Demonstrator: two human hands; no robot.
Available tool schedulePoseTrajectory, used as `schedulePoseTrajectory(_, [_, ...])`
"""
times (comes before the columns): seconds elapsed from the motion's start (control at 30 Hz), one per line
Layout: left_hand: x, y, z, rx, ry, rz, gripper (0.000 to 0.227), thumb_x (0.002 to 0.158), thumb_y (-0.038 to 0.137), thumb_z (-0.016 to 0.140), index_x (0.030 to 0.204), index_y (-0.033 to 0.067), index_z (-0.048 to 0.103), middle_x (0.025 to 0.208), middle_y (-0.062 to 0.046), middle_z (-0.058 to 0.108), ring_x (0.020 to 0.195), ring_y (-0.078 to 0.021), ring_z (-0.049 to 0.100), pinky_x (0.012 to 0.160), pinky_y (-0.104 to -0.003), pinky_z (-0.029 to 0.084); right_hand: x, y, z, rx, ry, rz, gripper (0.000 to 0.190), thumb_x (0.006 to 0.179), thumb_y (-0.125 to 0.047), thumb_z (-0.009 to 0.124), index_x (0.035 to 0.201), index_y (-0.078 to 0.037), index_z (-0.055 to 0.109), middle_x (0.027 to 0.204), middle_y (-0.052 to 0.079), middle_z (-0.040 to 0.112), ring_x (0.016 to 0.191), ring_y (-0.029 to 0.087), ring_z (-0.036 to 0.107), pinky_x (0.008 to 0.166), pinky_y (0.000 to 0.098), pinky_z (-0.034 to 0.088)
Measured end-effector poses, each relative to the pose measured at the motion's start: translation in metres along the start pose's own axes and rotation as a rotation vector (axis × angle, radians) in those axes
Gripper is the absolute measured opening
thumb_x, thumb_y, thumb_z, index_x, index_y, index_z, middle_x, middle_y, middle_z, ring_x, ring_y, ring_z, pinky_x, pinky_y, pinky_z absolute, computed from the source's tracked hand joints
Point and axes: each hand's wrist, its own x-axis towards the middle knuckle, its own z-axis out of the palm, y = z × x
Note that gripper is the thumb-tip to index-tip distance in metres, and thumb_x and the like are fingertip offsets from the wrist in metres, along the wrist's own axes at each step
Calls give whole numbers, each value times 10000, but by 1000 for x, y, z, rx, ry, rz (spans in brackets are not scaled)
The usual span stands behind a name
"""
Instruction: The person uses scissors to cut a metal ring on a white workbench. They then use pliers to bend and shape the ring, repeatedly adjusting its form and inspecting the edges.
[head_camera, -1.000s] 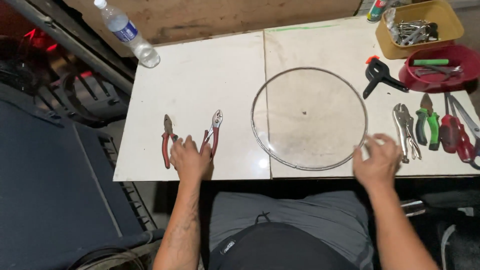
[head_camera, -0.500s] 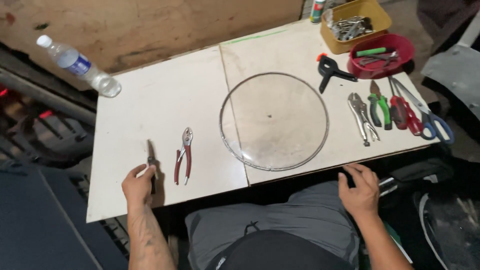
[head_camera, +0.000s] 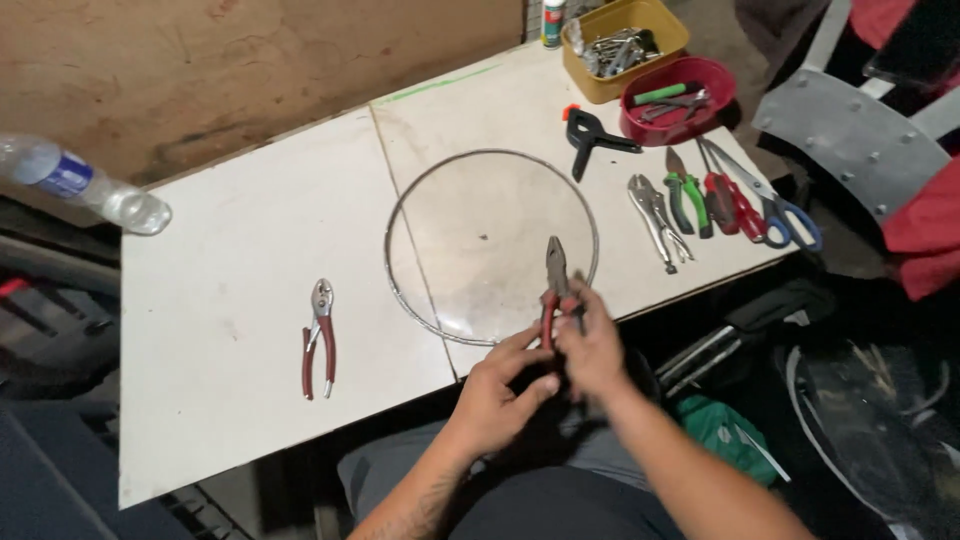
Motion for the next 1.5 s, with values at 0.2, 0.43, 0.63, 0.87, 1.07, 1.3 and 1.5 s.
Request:
schedulePoseTrajectory(0.2, [-4, -45, -5, 106, 98, -225, 348, 881, 263, 744, 1180, 85, 744, 1264, -74, 725, 1192, -219, 692, 1052, -332, 505, 63, 21, -78, -176, -80, -88, 878, 675, 5, 645, 1524, -99, 446, 1347, 139, 617, 1195, 237, 610, 1030, 320, 482])
schedulePoseTrajectory(0.43, [-38, -85, -42, 301, 230, -367, 365, 887, 323, 724, 1160, 81, 735, 1270, -76, 708, 1206, -250, 641, 1003, -368, 507, 117, 21, -89, -970, 87, -247, 666, 732, -236, 751, 1392, -240, 665, 1330, 147, 517, 1180, 466, 501, 1045, 567, 410])
schedulePoseTrajectory(0.63, [-69, -119, -76, 452, 455, -306, 368, 881, 288, 735, 1173, 64, 723, 1211, -105, 718, 1187, -276, 635, 1024, -391, 505, 125, 35, -84, -1086, 52, -391, 467, 830, -253, 789, 1274, -117, 740, 1371, 194, 500, 1145, 497, 438, 1056, 539, 423])
schedulePoseTrajectory(0.87, [-74, -154, -157, 860, 748, -153, 317, 823, 206, 742, 1056, -6, 710, 1041, -205, 681, 995, -406, 632, 915, -521, 469, 106, 31, -62, -1055, 153, -548, 363, 895, -302, 747, 1206, -114, 764, 1318, 128, 603, 1174, 421, 506, 1009, 552, 384])
schedulePoseTrajectory(1.07, [-31, -169, -284, 838, 920, -586, 678, 825, 192, 786, 1426, 5, 536, 1359, -286, 511, 1301, -524, 451, 1067, -623, 387, 100, 57, -37, -1069, 191, -747, 311, 876, -370, 807, 1111, -166, 793, 1202, 72, 685, 1058, 320, 652, 960, 442, 447])
schedulePoseTrajectory(1.3, [45, -179, -443, 1141, 1041, -626, 965, 737, 268, 816, 1545, 89, 319, 1439, -217, 392, 1200, -488, 473, 999, -611, 450, 102, 52, -48, -1280, 136, -528, 310, 965, -421, 663, 1102, -188, 814, 1240, 74, 722, 1130, 362, 669, 1057, 503, 424])
schedulePoseTrajectory(1.5, [98, -113, -538, 1200, 987, -805, 977, 899, 356, 793, 1623, 85, 196, 1650, -125, 209, 1403, -458, 324, 1058, -618, 439, 95, 47, -46, -1349, 118, -431, 452, 1009, -443, 570, 1299, -165, 777, 1240, 60, 752, 1137, 381, 671, 1101, 494, 433])
